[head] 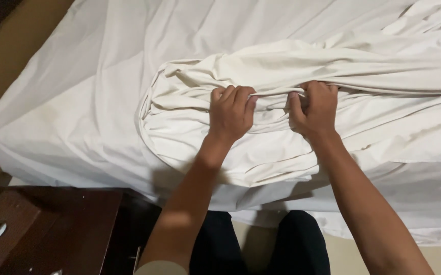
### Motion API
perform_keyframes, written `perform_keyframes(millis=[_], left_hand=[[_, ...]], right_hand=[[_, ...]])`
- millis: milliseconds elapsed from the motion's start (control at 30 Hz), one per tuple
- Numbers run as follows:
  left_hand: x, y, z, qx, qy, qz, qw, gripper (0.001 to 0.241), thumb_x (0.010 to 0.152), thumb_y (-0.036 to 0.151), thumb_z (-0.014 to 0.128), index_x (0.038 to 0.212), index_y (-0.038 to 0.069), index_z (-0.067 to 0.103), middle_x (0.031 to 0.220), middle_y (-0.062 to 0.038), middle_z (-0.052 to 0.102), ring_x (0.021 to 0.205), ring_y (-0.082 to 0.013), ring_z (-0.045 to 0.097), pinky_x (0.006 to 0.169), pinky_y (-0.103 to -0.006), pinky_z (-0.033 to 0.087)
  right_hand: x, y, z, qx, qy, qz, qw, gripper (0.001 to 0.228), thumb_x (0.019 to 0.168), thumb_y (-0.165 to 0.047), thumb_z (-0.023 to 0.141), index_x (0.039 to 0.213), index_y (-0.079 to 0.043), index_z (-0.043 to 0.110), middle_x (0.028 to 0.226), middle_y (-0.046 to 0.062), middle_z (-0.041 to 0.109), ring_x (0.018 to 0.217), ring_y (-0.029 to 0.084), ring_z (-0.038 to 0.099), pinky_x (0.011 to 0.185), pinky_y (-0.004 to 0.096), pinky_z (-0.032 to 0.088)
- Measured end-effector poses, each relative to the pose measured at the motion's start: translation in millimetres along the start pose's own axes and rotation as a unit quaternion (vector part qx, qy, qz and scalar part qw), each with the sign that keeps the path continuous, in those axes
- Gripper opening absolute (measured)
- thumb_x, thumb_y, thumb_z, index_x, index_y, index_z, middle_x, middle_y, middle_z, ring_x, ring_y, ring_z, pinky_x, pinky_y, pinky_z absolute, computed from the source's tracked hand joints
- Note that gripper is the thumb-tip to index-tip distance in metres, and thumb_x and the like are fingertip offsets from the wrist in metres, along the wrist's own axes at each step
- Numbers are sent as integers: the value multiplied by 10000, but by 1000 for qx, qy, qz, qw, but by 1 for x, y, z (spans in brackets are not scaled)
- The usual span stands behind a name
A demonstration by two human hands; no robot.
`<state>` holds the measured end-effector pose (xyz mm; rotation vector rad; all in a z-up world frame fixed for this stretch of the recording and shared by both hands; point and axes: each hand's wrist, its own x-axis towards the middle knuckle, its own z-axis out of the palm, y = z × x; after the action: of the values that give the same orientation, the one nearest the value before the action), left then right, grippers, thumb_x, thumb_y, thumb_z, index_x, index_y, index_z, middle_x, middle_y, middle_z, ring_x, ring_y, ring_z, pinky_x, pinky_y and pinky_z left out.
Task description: The person folds a white bed sheet on a mattress by hand. They gather the sheet into a bundle, smooth it out, and fold it into a compact rectangle.
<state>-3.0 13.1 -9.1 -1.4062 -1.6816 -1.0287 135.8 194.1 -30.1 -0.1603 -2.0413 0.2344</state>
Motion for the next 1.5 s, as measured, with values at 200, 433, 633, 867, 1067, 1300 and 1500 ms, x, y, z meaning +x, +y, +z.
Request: perform_keyframes(millis=[200,433,633,867,1067,1300,1500], left_hand=[[3,14,-19,-21,-7,34,999,168,867,168,746,818,102,599,721,-30,569,708,-234,561,740,-394,381],[-7,9,-8,-45,-73,3,996,300,891,198,722,642,87,595,615,-70,574,610,-273,568,651,-419,371],[-8,10,-5,-47,-158,-62,984,400,968,213,624,592,79,596,588,-101,598,583,-322,590,644,-467,378],[-7,13,-12,-65,-121,-85,987,175,888,195,690,773,88,614,721,-56,653,725,-290,621,692,-444,430],[-6,12,-10,-28,-115,-93,989,319,857,172,750,1156,156,640,1174,-51,607,1078,-294,560,929,-444,460],[0,0,-3,17,-160,-75,984,833,825,289,808,1556,223,414,1655,-128,273,1510,-409,259,1185,-592,284],[20,-10,2,-2,-265,-142,954,831,831,381,795,1558,282,404,1692,-153,168,1552,-429,114,1166,-712,154]], right_hand=[[-2,-13,-20,40,-39,40,998,183,919,-195,726,864,-30,671,697,109,598,671,316,559,736,406,421],[9,-45,-37,71,-257,311,912,280,901,-282,582,762,-84,724,605,80,653,568,250,657,673,365,518],[-8,-26,-27,-1,-226,130,965,243,845,-258,616,727,-94,750,594,69,650,651,282,607,913,444,367],[-9,-36,-32,-45,-148,68,986,137,867,-228,700,821,-103,732,830,64,683,878,267,617,901,440,358],[-7,-34,-32,-111,-64,-26,991,327,865,-290,806,1120,-111,707,1382,115,549,1296,314,470,1050,528,315],[25,-24,-21,-99,-124,-28,987,714,913,-522,680,1492,-115,585,1672,220,360,1526,392,286,1130,658,171],[35,-3,5,-93,-348,129,924,774,874,-626,580,1526,-220,487,1637,189,346,1519,369,291,1140,703,129]])
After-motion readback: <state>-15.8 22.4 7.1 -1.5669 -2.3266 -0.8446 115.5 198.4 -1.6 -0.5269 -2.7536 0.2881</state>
